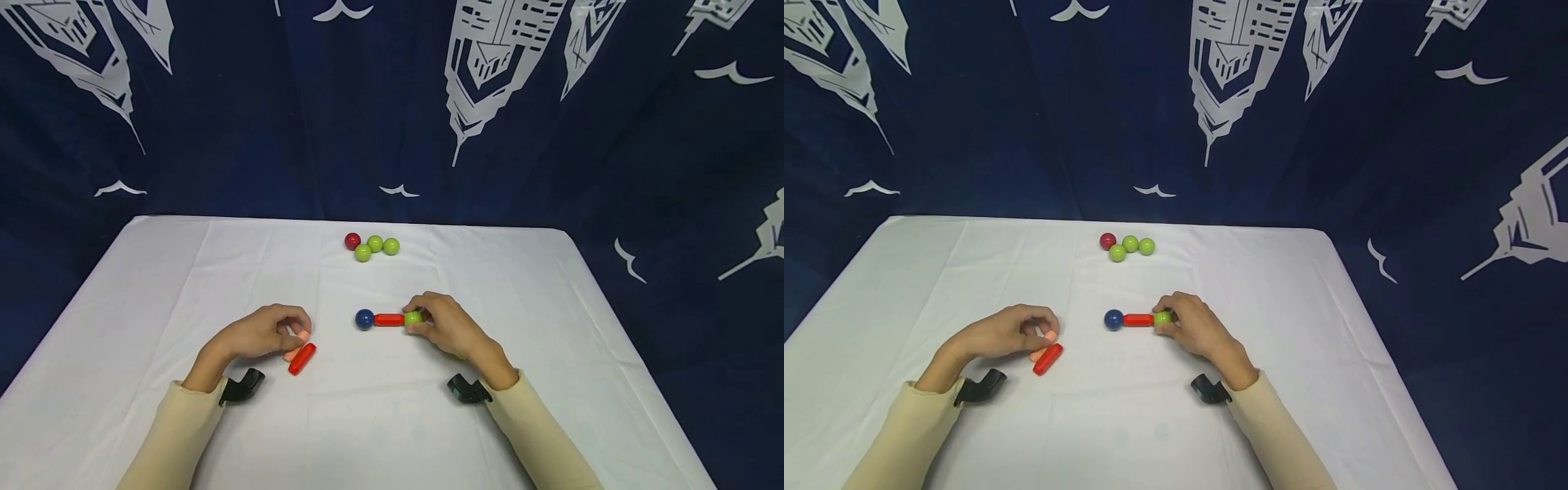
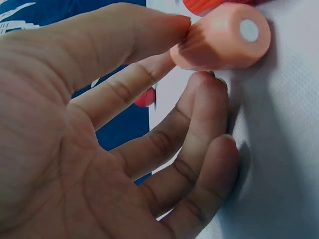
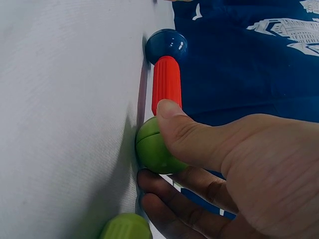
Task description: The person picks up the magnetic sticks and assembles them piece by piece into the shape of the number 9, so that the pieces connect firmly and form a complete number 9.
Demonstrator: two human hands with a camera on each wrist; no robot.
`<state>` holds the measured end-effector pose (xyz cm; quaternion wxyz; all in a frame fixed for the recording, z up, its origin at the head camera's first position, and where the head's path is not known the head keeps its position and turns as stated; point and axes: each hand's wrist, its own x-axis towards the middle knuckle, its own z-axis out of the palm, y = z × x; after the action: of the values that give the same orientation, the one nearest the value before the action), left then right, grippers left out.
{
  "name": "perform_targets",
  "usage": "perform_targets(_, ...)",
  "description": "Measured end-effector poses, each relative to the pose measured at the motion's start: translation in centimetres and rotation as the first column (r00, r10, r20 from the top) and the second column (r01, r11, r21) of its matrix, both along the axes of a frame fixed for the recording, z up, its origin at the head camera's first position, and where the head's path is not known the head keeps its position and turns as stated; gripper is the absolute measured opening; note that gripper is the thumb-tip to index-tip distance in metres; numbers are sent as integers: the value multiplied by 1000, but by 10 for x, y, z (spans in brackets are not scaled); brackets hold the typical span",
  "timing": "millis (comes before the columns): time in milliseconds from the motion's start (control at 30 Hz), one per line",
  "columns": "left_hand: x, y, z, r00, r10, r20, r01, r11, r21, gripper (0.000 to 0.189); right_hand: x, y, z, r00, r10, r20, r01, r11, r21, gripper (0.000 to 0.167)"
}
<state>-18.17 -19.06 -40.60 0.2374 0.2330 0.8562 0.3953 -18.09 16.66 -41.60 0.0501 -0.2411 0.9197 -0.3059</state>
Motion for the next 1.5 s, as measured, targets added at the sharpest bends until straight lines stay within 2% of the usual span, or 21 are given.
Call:
perform_targets(167,0,0,0,999,27,21,-29,998,52,11,0,-1,0,1000,-8,2,8,1000,11,26)
perform_targets(333,0,3,0,996,81,48,-87,988,124,14,0,-1,1,1000,-7,-7,7,1000,19,26)
perform_targets(533,-1,5,-1,984,178,16,-179,969,172,18,0,-1,0,1000,-5,-11,5,1000,14,25)
perform_targets(633,-1,5,-1,980,199,9,-197,960,197,20,1,-1,-1,1000,-3,-8,3,1000,12,25)
perform_targets(900,-1,12,3,979,195,62,-204,954,218,27,0,0,0,1000,-10,-9,10,1000,11,26)
perform_targets(1067,4,23,6,976,197,94,-214,948,236,28,0,-1,0,1000,-12,1,12,1000,14,26)
perform_targets(1233,11,37,5,976,189,108,-209,951,227,30,0,-1,-1,1000,-13,7,13,1000,13,26)
perform_targets(1500,19,60,4,983,142,117,-166,958,233,46,0,-1,1,1000,-27,11,27,999,23,27)
